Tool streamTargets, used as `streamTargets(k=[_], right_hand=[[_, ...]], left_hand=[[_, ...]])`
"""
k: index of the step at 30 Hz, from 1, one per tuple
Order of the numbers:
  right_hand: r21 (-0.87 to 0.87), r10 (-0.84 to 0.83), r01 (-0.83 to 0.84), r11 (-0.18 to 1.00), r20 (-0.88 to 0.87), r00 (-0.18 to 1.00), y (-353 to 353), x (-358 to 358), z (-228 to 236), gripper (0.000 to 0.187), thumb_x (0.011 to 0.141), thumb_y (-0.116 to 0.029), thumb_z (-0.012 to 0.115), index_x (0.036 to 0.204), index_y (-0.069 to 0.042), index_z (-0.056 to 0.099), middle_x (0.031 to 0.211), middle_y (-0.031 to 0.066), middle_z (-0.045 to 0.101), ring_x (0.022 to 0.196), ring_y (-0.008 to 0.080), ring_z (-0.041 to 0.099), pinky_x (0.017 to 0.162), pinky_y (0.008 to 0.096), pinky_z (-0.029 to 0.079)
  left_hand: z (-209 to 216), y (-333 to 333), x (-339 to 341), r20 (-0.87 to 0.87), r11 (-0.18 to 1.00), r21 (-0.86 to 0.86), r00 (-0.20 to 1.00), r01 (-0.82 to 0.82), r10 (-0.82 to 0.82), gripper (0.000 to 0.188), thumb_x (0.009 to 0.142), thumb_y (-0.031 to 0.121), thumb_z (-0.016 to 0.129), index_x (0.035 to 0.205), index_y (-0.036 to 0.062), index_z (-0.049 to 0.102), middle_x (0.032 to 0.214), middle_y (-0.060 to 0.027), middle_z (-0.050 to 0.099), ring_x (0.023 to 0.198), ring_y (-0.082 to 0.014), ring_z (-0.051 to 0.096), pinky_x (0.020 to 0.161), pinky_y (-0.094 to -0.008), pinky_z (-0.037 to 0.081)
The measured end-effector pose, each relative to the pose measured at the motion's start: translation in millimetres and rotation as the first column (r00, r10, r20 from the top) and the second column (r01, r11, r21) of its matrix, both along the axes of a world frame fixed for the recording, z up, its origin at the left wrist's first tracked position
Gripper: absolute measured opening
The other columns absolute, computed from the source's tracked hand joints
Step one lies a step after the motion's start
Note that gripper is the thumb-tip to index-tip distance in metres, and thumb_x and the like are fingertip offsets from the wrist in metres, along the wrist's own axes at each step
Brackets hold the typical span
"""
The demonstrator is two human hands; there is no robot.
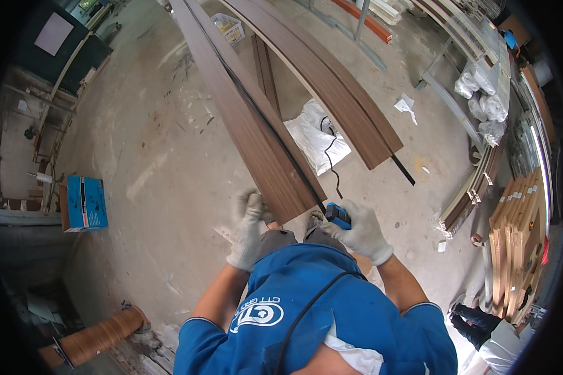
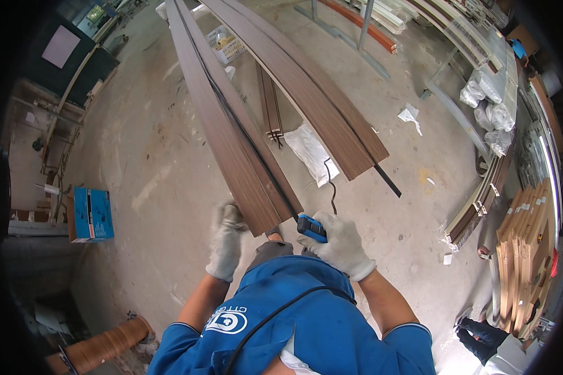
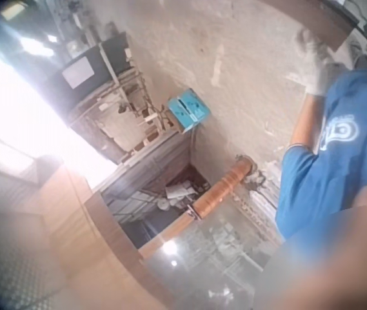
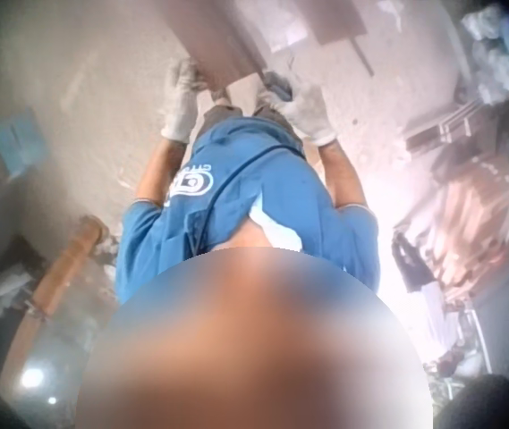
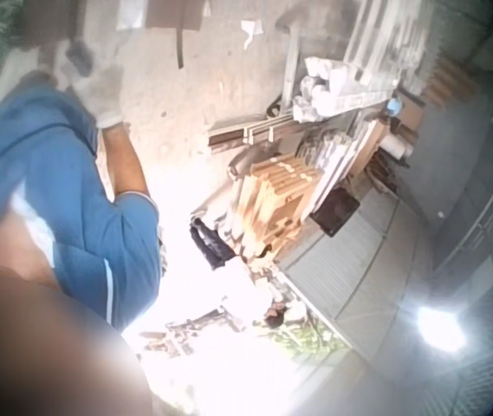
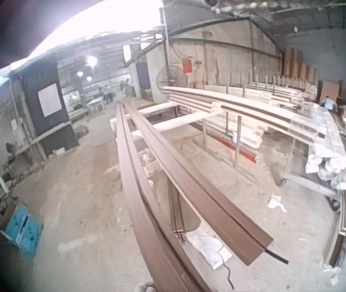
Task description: The person unpacks a cardboard box, then uses a utility knife to trim a black plastic strip along the edge of long brown composite boards. The person cuts the strip, removes the excess, and places the trimmed boards on a rack.
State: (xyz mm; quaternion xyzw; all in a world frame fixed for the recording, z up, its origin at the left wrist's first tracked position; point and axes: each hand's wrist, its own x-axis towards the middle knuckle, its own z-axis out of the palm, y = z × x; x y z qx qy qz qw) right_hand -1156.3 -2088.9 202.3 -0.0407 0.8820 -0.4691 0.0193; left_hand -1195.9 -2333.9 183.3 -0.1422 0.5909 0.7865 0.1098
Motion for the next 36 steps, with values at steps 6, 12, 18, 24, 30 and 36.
streamTargets(k=[6,12,18,24,30,36], right_hand=[[-0.104,0.056,-0.052,0.993,0.033,0.998,-13.5,4.6,1.2,0.035,0.081,-0.028,0.085,0.1,-0.003,0.071,0.077,0.0105,0.067,0.065,0.0225,0.063,0.063,0.0342,0.051],[-0.382,0.113,0.006,0.924,0.287,0.951,-15.1,7.4,4.2,0.027,0.089,-0.024,0.081,0.095,-0.002,0.066,0.073,0.0053,0.065,0.066,0.0122,0.065,0.062,0.0295,0.051],[-0.546,0.153,0.131,0.828,0.445,0.882,-16.9,9.5,0.1,0.024,0.092,-0.022,0.078,0.097,-0.001,0.068,0.076,-0.0008,0.063,0.066,0.008,0.057,0.062,0.0248,0.047],[-0.659,0.265,0.286,0.696,0.605,0.751,-6.7,9.0,-4.9,0.02,0.091,-0.019,0.078,0.089,-0.005,0.064,0.074,-0.0012,0.059,0.061,0.0054,0.05,0.056,0.0216,0.04],[-0.682,0.291,0.36,0.636,0.644,0.707,-5.9,6.6,-7.5,0.023,0.092,-0.021,0.078,0.087,-0.006,0.061,0.073,-0.0014,0.059,0.059,0.0057,0.051,0.053,0.0234,0.04],[-0.097,-0.024,0.025,0.995,0.017,1.0,-22.1,14.0,-5.7,0.024,0.079,-0.018,0.083,0.083,-0.008,0.062,0.069,0.0056,0.06,0.06,0.0202,0.061,0.055,0.034,0.045]], left_hand=[[-18.8,18.0,16.0,0.16,0.915,0.38,0.965,0.135,-0.209,0.067,0.105,0.064,0.04,0.127,0.003,0.054,0.101,-0.0119,0.062,0.088,-0.0201,0.06,0.079,-0.0388,0.052],[-15.9,21.2,13.7,0.153,0.948,0.281,0.968,0.152,-0.201,0.068,0.106,0.064,0.036,0.124,0.0011,0.056,0.093,-0.0118,0.063,0.08,-0.0198,0.061,0.069,-0.0357,0.049],[-16.3,26.7,13.4,0.1,0.961,0.252,0.985,0.113,-0.142,0.067,0.106,0.064,0.035,0.124,0.0021,0.056,0.093,-0.0123,0.064,0.079,-0.0207,0.061,0.068,-0.0356,0.049],[-13.1,27.6,11.8,0.154,0.97,0.228,0.981,0.084,-0.121,0.067,0.106,0.064,0.036,0.124,0.0026,0.056,0.093,-0.0119,0.064,0.079,-0.0205,0.061,0.068,-0.0353,0.049],[-12.1,24.8,11.5,0.082,0.944,0.292,0.98,0.152,-0.183,0.066,0.106,0.064,0.037,0.124,0.003,0.056,0.094,-0.0129,0.064,0.08,-0.0205,0.061,0.069,-0.0352,0.05],[-17.3,24.0,11.7,0.129,0.958,0.263,0.979,0.118,-0.156,0.068,0.105,0.065,0.037,0.121,0.0025,0.058,0.093,-0.0133,0.065,0.079,-0.0212,0.062,0.069,-0.0359,0.05]])
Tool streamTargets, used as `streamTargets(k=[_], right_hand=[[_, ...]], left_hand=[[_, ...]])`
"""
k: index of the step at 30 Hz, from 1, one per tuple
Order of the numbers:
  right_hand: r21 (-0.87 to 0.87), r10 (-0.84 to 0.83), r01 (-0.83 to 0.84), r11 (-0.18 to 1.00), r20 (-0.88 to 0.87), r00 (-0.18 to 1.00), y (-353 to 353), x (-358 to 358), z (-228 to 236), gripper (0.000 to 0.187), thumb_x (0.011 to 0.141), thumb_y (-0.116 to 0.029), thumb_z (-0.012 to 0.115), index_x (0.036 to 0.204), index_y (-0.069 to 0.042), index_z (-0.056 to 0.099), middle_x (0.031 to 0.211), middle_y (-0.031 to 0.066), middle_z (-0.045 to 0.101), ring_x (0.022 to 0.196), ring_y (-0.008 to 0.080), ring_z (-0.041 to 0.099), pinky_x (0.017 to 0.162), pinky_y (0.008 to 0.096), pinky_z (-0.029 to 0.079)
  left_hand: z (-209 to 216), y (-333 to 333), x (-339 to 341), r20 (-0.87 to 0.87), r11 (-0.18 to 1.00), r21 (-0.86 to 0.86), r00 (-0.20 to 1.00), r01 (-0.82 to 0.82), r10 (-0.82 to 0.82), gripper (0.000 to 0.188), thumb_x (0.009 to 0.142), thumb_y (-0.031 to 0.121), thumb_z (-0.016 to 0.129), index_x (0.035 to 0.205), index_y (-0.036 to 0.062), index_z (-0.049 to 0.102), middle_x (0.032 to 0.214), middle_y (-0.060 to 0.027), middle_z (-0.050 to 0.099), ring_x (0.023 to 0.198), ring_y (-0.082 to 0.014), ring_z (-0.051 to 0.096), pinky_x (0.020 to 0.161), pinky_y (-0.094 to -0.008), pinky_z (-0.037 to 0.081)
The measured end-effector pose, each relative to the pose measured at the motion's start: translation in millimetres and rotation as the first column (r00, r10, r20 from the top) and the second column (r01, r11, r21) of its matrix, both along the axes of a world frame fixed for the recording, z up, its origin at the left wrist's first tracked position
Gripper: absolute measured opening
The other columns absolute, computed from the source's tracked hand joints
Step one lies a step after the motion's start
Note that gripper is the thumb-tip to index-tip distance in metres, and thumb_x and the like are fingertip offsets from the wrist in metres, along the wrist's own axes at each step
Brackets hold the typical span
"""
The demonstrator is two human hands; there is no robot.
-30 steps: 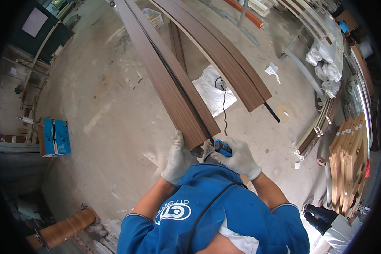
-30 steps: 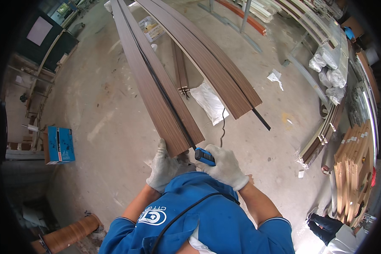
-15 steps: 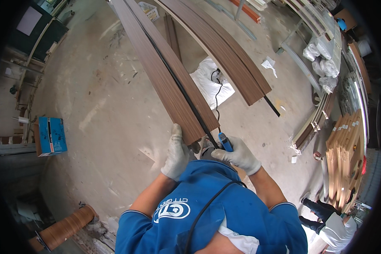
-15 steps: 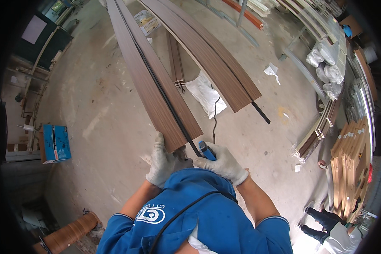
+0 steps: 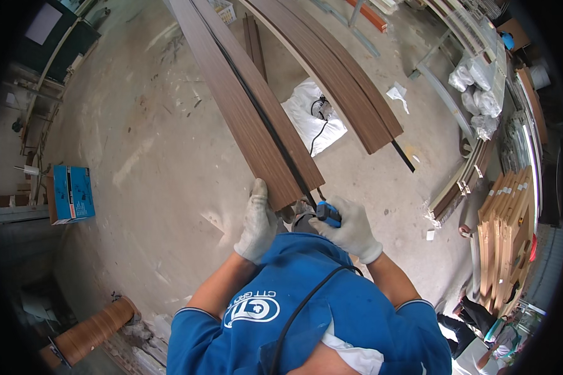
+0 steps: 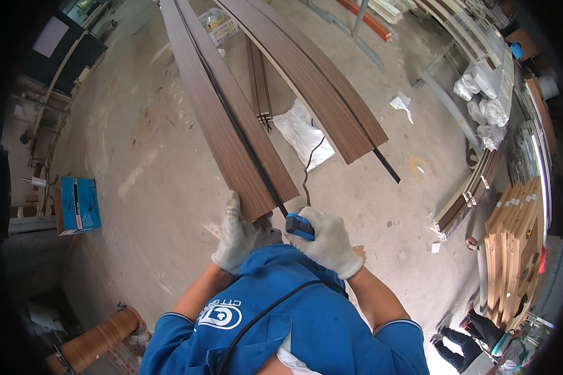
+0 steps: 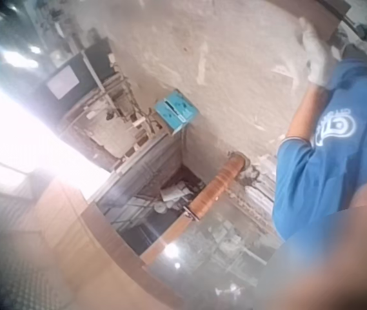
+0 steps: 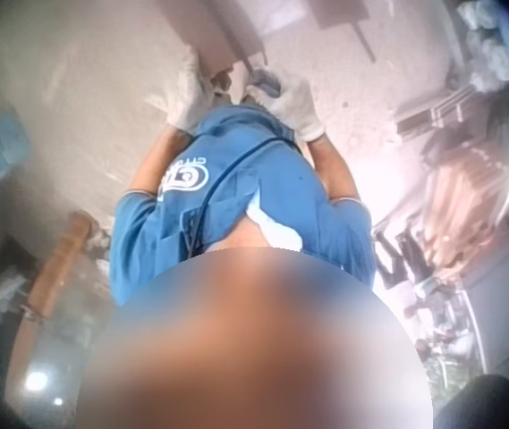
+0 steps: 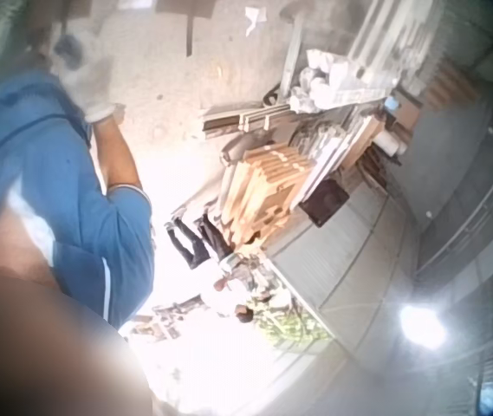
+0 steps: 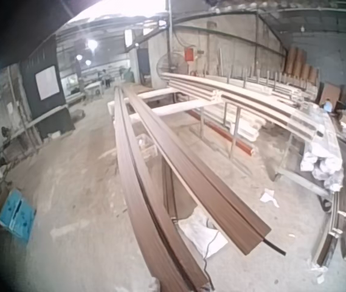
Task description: The person unpacks a cardboard box, then uses a utility knife to trim a black plastic strip along the edge of long brown composite boards. The person cuts the strip, removes the excess, and places the trimmed boards on a rack.
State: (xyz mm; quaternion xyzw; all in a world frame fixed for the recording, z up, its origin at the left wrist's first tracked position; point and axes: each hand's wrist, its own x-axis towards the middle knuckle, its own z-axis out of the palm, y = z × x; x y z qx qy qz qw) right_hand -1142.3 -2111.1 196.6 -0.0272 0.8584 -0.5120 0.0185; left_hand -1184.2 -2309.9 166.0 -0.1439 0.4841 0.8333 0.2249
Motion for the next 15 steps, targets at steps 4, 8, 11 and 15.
streamTargets(k=[4,8,11,15], right_hand=[[0.295,0.075,0.008,0.956,-0.269,0.96,-2.9,2.9,0.7,0.026,0.07,-0.011,0.081,0.088,-0.011,0.062,0.076,0.0086,0.061,0.066,0.0284,0.064,0.057,0.0382,0.049],[0.416,0.115,0.013,0.909,-0.281,0.953,-2.2,8.2,2.0,0.034,0.066,-0.011,0.083,0.091,-0.012,0.061,0.08,0.0075,0.061,0.069,0.028,0.066,0.058,0.0404,0.052],[0.473,0.141,0.018,0.881,-0.299,0.944,0.2,11.6,3.7,0.03,0.068,-0.01,0.081,0.087,-0.012,0.058,0.075,0.0077,0.057,0.066,0.0274,0.064,0.056,0.0401,0.05],[0.589,0.172,0.057,0.806,-0.325,0.93,5.4,15.0,7.2,0.024,0.066,-0.007,0.073,0.083,-0.012,0.056,0.072,0.0062,0.054,0.063,0.0283,0.06,0.054,0.0408,0.047]], left_hand=[[-2.9,-1.3,0.8,0.008,0.999,-0.037,1.0,0.013,-0.012,0.068,0.105,0.065,0.037,0.119,0.0023,0.059,0.091,-0.0131,0.065,0.077,-0.0206,0.063,0.066,-0.0352,0.051],[-4.4,0.7,1.7,0.006,0.998,-0.061,1.0,-0.011,0.011,0.068,0.105,0.065,0.036,0.119,0.0017,0.059,0.091,-0.0131,0.066,0.075,-0.0196,0.064,0.062,-0.0336,0.052],[-5.3,1.1,0.7,0.006,0.998,-0.055,1.0,-0.011,0.012,0.069,0.106,0.064,0.036,0.12,0.0013,0.058,0.092,-0.0131,0.066,0.075,-0.0194,0.065,0.06,-0.0331,0.053],[-8.1,-1.3,0.1,-0.012,1.0,-0.02,1.0,0.003,-0.003,0.068,0.106,0.063,0.036,0.123,0.0011,0.057,0.092,-0.0131,0.066,0.075,-0.0193,0.065,0.06,-0.033,0.054]])
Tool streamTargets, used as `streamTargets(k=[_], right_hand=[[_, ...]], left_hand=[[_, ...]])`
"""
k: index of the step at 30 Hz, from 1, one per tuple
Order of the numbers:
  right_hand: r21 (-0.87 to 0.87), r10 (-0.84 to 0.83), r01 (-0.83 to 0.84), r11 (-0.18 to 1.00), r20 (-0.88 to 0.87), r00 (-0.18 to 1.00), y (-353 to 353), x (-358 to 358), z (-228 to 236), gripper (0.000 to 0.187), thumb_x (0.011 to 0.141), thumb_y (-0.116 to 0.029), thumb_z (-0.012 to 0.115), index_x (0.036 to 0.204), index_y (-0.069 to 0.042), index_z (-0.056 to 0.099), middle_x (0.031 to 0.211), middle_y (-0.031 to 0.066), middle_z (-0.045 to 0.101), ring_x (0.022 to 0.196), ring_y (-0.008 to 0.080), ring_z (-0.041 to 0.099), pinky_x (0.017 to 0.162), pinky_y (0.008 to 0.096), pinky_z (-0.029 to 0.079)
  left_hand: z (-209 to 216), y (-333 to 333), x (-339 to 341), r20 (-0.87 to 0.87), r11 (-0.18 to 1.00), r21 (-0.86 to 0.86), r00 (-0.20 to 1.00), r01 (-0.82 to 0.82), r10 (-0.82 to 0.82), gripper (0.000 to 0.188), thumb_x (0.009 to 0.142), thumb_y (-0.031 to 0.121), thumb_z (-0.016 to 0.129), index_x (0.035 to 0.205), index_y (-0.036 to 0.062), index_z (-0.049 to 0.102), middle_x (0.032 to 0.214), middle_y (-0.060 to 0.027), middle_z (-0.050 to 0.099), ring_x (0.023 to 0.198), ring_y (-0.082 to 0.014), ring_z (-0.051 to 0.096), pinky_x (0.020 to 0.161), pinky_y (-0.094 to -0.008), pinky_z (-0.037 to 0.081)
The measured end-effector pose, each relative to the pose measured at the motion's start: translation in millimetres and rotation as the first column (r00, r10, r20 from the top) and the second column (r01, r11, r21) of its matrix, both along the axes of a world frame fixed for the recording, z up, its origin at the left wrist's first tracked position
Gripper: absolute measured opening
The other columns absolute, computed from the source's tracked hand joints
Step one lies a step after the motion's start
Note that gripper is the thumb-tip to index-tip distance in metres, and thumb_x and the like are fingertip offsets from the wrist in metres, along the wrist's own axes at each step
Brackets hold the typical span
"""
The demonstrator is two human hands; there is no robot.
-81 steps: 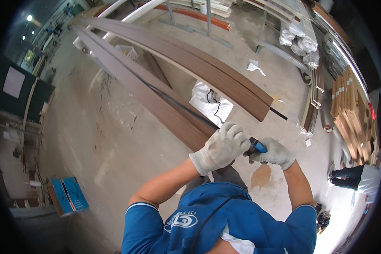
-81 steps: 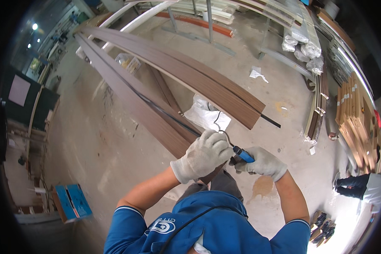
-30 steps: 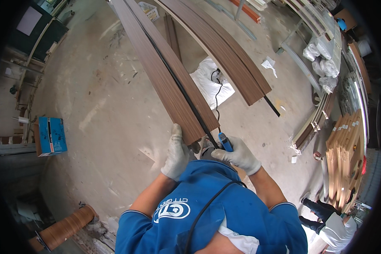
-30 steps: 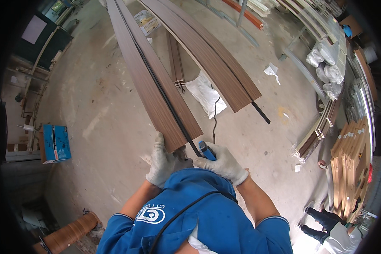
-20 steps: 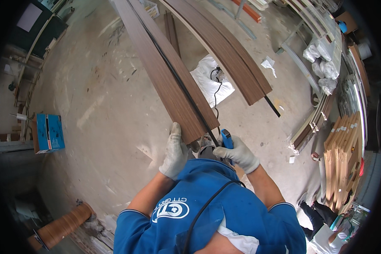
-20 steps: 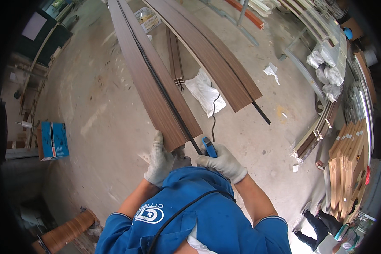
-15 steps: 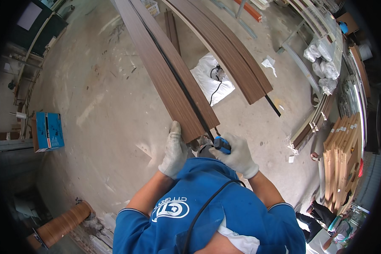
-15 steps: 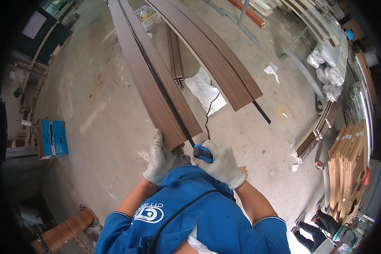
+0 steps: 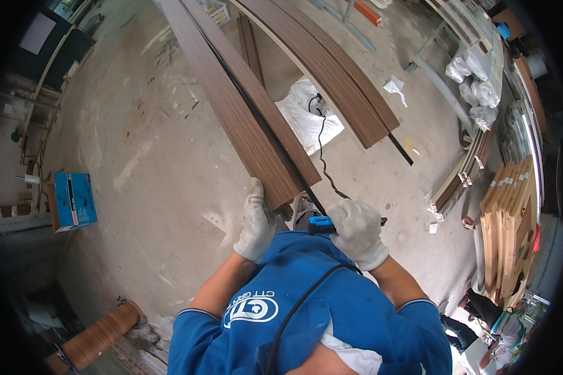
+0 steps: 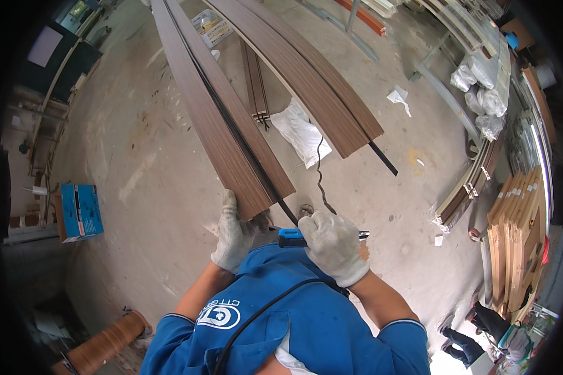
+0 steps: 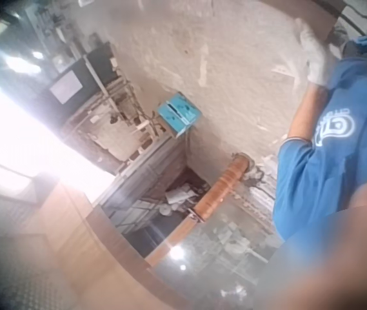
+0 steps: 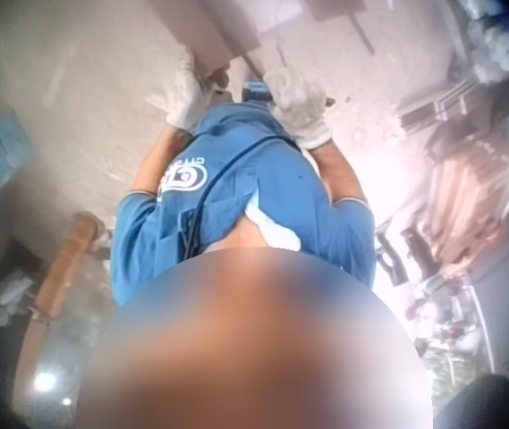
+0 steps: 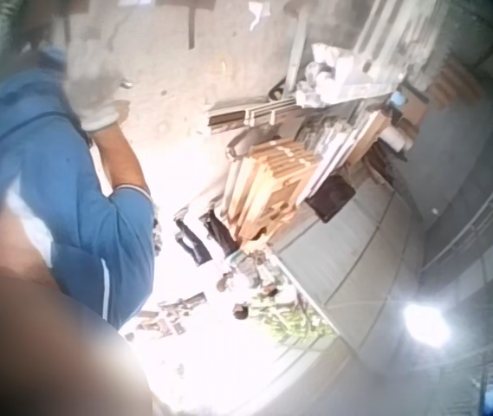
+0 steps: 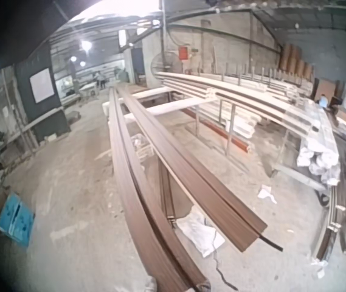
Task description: The person unpacks a cardboard box, then uses a utility knife to trim a black plastic strip along the edge of long brown composite boards. The person cuts the strip, removes the excess, and places the trimmed boards on a rack.
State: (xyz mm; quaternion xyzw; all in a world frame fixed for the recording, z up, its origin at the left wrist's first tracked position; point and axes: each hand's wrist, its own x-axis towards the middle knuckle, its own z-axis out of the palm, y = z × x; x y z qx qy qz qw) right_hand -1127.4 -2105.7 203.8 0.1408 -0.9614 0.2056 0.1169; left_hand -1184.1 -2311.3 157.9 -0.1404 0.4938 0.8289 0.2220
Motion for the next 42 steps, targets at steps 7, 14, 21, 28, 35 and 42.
streamTargets(k=[7,14,21,28,35,42], right_hand=[[0.009,0.102,-0.102,0.995,0.003,0.995,-7.7,2.3,5.5,0.021,0.067,-0.007,0.071,0.083,-0.011,0.058,0.07,0.0067,0.053,0.06,0.0279,0.059,0.052,0.0415,0.046],[-0.317,0.104,-0.046,0.947,0.168,0.98,-10.2,1.1,-3.4,0.021,0.074,-0.012,0.077,0.086,-0.01,0.06,0.076,0.0095,0.061,0.068,0.0315,0.065,0.057,0.0431,0.05],[-0.325,0.159,-0.09,0.941,0.193,0.968,-15.6,-8.2,-5.7,0.027,0.075,-0.018,0.081,0.092,-0.009,0.063,0.083,0.0085,0.067,0.073,0.0295,0.069,0.063,0.0407,0.055],[-0.231,0.204,-0.147,0.962,0.246,0.948,30.6,-101.1,94.6,0.034,0.099,-0.039,0.063,0.116,-0.01,0.063,0.099,0.0154,0.067,0.089,0.034,0.068,0.077,0.0429,0.053],[-0.153,0.153,-0.104,0.983,0.35,0.924,-53.5,-327.1,99.7,0.039,0.102,-0.041,0.053,0.13,-0.014,0.058,0.109,0.0208,0.072,0.105,0.0403,0.067,0.087,0.0497,0.05],[0.179,-0.069,0.03,0.983,0.22,0.973,-144.0,-455.5,62.8,0.033,0.101,-0.039,0.055,0.124,-0.015,0.064,0.109,0.0159,0.074,0.106,0.0357,0.07,0.09,0.0503,0.053]], left_hand=[[-5.6,-1.2,0.6,0.008,1.0,0.003,1.0,-0.001,0.001,0.069,0.105,0.065,0.038,0.126,0.0018,0.055,0.097,-0.0134,0.065,0.077,-0.0199,0.066,0.063,-0.0338,0.055],[14.0,2.3,0.4,0.151,0.97,0.238,0.984,0.053,-0.091,0.086,0.095,0.078,0.041,0.133,0.0021,0.053,0.106,-0.0178,0.063,0.097,-0.0298,0.064,0.082,-0.0475,0.054],[1.0,12.6,-2.9,0.318,0.723,0.683,0.934,-0.107,-0.162,0.103,0.079,0.093,0.046,0.134,0.0066,0.056,0.107,-0.016,0.062,0.087,-0.0307,0.058,0.076,-0.0465,0.049],[-17.0,-18.1,-7.9,0.168,0.7,0.701,0.923,0.134,-0.346,0.089,0.091,0.08,0.04,0.138,0.0055,0.052,0.098,-0.0108,0.062,0.057,-0.0158,0.048,0.049,-0.0264,0.038],[-13.9,-40.3,-28.5,0.078,0.825,0.44,0.9,0.355,-0.429,0.093,0.086,0.083,0.044,0.135,0.0048,0.054,0.101,-0.0115,0.068,0.055,-0.017,0.051,0.049,-0.0276,0.041],[-10.8,-51.7,-40.5,0.139,0.8,0.518,0.892,0.304,-0.429,0.079,0.09,0.074,0.053,0.129,0.0054,0.053,0.086,-0.0098,0.063,0.054,-0.0168,0.056,0.043,-0.0264,0.04]])
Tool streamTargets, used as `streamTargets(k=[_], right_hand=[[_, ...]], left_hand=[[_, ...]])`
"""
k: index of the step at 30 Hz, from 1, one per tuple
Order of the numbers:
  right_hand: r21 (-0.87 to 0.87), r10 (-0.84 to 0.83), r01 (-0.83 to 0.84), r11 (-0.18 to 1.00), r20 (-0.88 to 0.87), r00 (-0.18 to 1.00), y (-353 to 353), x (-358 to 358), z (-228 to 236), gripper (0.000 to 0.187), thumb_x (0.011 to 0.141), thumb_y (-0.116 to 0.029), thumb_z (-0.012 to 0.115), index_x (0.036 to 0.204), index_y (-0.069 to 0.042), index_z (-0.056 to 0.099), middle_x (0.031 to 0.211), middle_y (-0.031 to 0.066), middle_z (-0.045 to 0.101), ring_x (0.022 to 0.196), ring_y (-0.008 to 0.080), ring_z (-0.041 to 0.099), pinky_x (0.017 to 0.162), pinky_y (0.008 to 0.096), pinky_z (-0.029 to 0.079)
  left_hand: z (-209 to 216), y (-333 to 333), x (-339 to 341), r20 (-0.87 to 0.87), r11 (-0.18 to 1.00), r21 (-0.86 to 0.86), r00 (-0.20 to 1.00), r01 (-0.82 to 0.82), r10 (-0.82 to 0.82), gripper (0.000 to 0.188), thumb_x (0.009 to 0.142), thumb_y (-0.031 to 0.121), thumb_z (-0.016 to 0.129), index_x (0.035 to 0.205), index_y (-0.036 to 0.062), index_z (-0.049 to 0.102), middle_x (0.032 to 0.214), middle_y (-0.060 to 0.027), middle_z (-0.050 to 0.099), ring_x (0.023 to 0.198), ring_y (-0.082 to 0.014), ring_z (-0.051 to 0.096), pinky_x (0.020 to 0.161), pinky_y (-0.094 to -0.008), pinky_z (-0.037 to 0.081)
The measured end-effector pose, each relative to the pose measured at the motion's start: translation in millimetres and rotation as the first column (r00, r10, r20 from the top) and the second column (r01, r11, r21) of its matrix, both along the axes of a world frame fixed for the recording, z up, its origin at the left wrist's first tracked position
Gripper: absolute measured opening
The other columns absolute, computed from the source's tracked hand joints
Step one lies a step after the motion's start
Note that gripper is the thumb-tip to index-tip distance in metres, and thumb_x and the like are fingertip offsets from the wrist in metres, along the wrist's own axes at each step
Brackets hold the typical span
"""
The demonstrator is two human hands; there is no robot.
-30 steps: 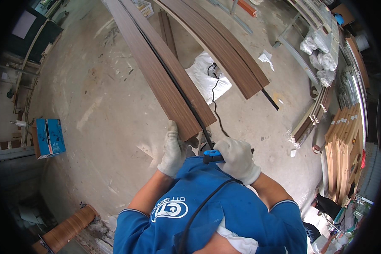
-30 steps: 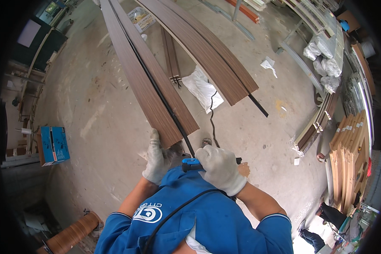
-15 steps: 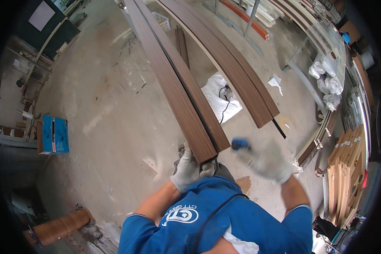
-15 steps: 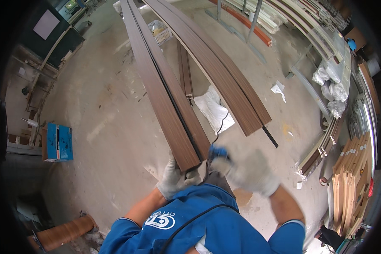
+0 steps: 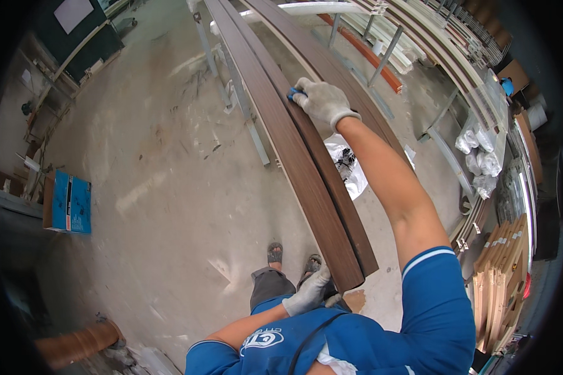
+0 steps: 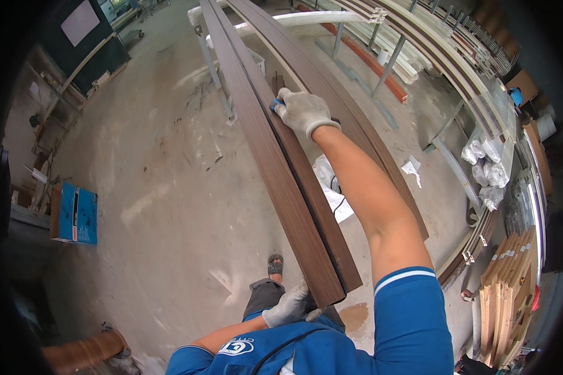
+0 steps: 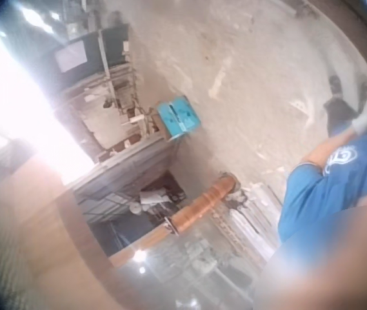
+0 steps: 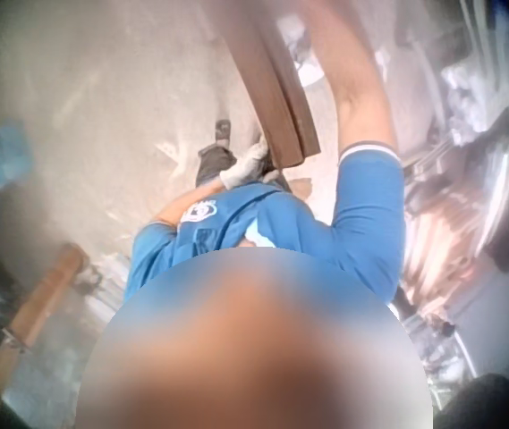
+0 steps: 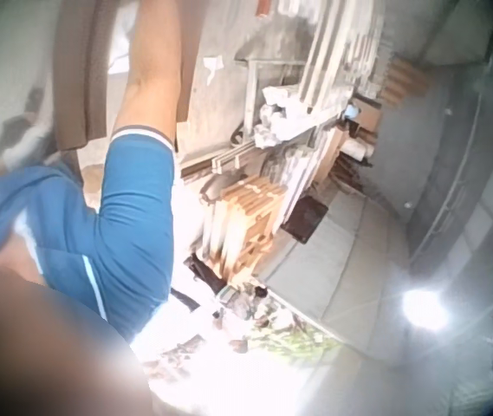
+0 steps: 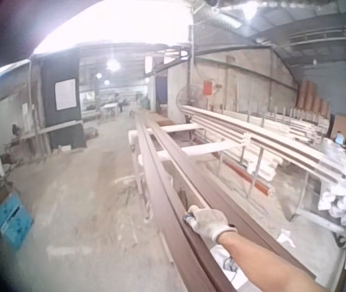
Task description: The person unpacks a cardboard box, then uses a utility knife to trim a black plastic strip along the edge of long brown composite boards. The person cuts the strip, removes the excess, and places the trimmed boards on a rack.
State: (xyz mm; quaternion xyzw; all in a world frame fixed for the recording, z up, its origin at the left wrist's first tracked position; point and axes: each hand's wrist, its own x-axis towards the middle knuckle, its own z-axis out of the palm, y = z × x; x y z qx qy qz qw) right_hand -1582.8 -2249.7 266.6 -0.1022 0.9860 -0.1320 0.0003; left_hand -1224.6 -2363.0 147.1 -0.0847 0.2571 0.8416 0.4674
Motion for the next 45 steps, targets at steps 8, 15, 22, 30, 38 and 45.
streamTargets(k=[8,15,22,30,38,45], right_hand=[[0.165,0.247,-0.216,0.962,-0.199,0.948,19.7,48.3,-31.2,0.026,0.102,-0.032,0.057,0.119,-0.015,0.067,0.082,0.0139,0.074,0.076,0.0347,0.073,0.069,0.0496,0.057],[0.097,0.301,-0.286,0.953,-0.27,0.915,84.6,189.7,-40.6,0.026,0.101,-0.033,0.059,0.119,-0.015,0.067,0.075,0.0136,0.071,0.07,0.031,0.072,0.061,0.0456,0.058],[0.1,0.341,-0.326,0.94,-0.24,0.909,123.9,307.2,-41.5,0.036,0.098,-0.031,0.066,0.127,-0.01,0.065,0.07,0.0118,0.066,0.06,0.0281,0.068,0.054,0.0406,0.053],[0.055,0.296,-0.292,0.955,-0.258,0.92,144.6,387.9,-40.5,0.034,0.093,-0.027,0.069,0.123,-0.012,0.067,0.066,0.008,0.062,0.056,0.0257,0.065,0.049,0.0395,0.05],[-0.093,0.188,-0.212,0.973,-0.217,0.958,116.9,270.7,-15.2,0.022,0.097,-0.026,0.066,0.115,-0.015,0.068,0.085,0.0135,0.073,0.076,0.033,0.072,0.066,0.0454,0.055],[0.072,0.249,-0.239,0.968,-0.207,0.946,79.5,208.6,-32.1,0.02,0.101,-0.03,0.06,0.111,-0.014,0.064,0.078,0.0136,0.073,0.073,0.0324,0.073,0.064,0.0468,0.057]], left_hand=[[-5.0,14.6,7.6,0.063,0.975,-0.198,0.991,-0.105,0.12,0.074,0.089,0.073,0.058,0.133,0.0132,0.055,0.102,-0.0043,0.063,0.06,-0.0125,0.054,0.041,-0.0236,0.037],[-15.0,28.2,22.6,0.019,0.975,-0.152,0.986,-0.162,0.166,0.078,0.094,0.073,0.049,0.123,0.002,0.058,0.08,-0.0104,0.063,0.048,-0.0135,0.052,0.041,-0.0259,0.037],[-12.1,36.7,31.7,-0.005,0.942,-0.165,0.956,-0.292,0.295,0.076,0.1,0.069,0.042,0.122,-0.002,0.056,0.078,-0.0147,0.064,0.041,-0.0172,0.048,0.034,-0.0268,0.031],[-16.7,38.2,29.9,-0.072,0.949,-0.093,0.953,-0.301,0.295,0.074,0.102,0.068,0.04,0.125,0.0005,0.057,0.081,-0.0122,0.067,0.041,-0.0168,0.05,0.033,-0.027,0.03],[-16.0,29.0,25.6,-0.113,0.978,-0.137,0.984,-0.156,0.141,0.085,0.094,0.08,0.035,0.121,0.0024,0.058,0.064,-0.0097,0.06,0.042,-0.0171,0.051,0.036,-0.0285,0.034],[-8.5,31.2,26.6,-0.074,0.956,-0.217,0.98,-0.197,0.185,0.085,0.094,0.079,0.038,0.121,0.0011,0.057,0.07,-0.0101,0.061,0.044,-0.0171,0.053,0.036,-0.0267,0.034]])
